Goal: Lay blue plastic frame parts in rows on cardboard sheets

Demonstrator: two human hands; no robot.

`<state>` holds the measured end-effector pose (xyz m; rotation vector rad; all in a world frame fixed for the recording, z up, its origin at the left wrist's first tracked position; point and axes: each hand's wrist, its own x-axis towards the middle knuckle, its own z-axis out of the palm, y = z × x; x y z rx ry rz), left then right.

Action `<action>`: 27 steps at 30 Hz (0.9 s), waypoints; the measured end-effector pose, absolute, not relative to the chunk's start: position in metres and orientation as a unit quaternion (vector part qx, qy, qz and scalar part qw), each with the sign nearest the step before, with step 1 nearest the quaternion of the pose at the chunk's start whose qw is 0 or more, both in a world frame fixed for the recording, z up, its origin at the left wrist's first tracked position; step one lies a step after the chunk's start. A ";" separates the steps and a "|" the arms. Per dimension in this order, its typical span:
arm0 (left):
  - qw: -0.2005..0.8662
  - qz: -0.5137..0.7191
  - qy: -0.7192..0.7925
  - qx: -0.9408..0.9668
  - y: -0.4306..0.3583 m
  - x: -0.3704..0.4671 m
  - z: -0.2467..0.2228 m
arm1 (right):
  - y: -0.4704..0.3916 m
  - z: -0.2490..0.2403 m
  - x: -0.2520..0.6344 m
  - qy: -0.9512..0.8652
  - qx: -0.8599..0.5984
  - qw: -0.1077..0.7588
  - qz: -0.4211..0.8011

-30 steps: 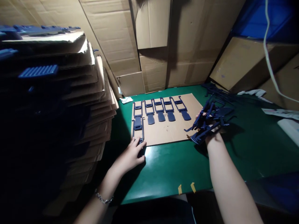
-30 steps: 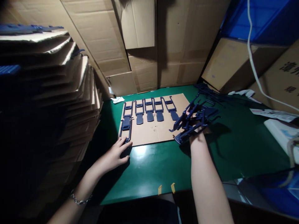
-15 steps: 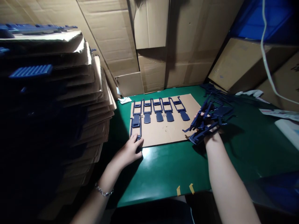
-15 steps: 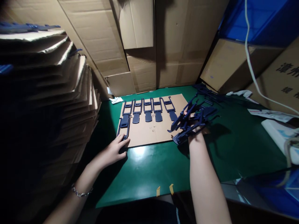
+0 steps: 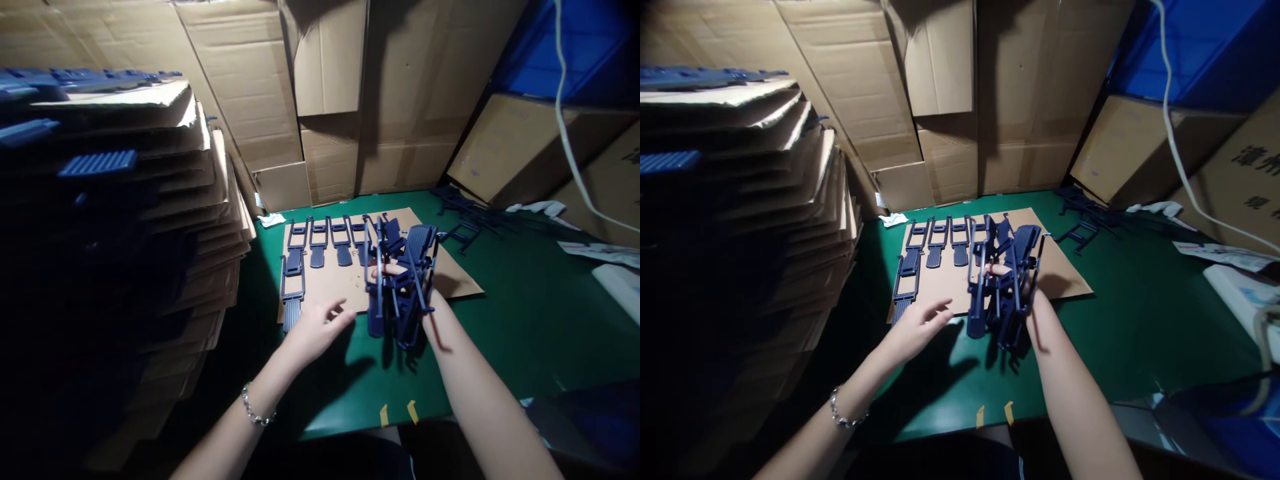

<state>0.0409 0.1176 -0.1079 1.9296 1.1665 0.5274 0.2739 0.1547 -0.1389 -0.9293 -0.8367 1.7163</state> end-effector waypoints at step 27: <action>0.083 0.085 0.636 0.763 0.103 0.012 -0.102 | 0.161 -0.163 0.312 -0.306 -0.348 0.623 0.630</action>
